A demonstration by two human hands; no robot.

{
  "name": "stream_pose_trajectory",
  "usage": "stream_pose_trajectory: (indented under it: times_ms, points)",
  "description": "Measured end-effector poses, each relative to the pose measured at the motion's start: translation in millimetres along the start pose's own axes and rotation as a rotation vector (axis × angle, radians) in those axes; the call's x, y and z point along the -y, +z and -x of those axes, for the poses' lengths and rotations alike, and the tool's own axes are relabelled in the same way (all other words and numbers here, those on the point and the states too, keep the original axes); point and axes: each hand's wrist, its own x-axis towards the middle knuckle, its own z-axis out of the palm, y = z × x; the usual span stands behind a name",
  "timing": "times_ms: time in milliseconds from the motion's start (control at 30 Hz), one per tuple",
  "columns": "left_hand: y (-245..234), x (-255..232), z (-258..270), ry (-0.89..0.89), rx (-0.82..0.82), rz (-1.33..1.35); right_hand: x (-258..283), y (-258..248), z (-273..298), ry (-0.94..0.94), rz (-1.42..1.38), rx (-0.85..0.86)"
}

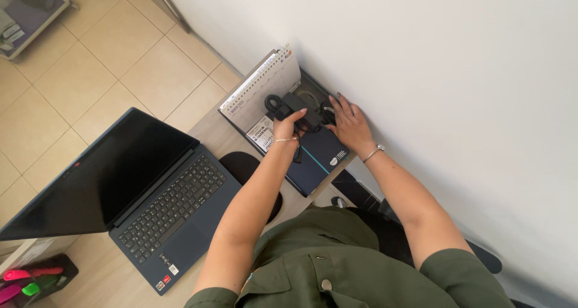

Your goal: The person picks up a laptop power adapter and a detached power cable from a table, winds the cable around the adapter by hand, and places the organized set into a compartment of a low shelf.

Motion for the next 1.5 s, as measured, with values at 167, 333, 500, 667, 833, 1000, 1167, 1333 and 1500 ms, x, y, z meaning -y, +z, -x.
stream_pose_trajectory:
  times_ms: [167, 333, 500, 667, 833, 1000, 1167, 1333, 1500]
  points:
    - [7.0, 0.9, 1.0, 0.004, -0.031, -0.011, -2.8, -21.5, 3.4, -0.034, -0.103, -0.005]
    - [-2.9, 12.8, -15.9, 0.012, -0.049, -0.014, -2.8, -21.1, 10.9, -0.052, -0.218, -0.063]
    - [-2.2, 10.6, -9.0, -0.008, -0.048, -0.004, 0.5, -12.0, 22.7, -0.004, -0.412, 0.049]
    - [-3.7, 8.6, -6.6, -0.016, -0.056, 0.005, 8.1, -15.4, 31.4, 0.167, -0.614, 0.063]
    - [-6.9, 12.2, -11.4, -0.016, -0.065, 0.019, 13.8, -16.3, 29.4, 0.273, -0.617, -0.009]
    - [-13.5, 23.2, -29.0, -0.03, -0.078, 0.015, 13.6, -8.6, 26.0, 0.195, -0.737, 0.056]
    - [-4.2, 27.8, -34.6, -0.032, -0.06, 0.01, 3.5, 10.6, 28.0, 0.075, -0.8, 0.248]
    - [19.0, 29.7, -27.0, -0.021, -0.064, 0.011, 1.3, 4.2, 27.9, 0.02, -0.77, 0.201]
    - [38.4, 51.8, -57.6, 0.013, -0.101, -0.063, 4.4, 11.3, 32.0, 0.014, -0.695, 0.177]
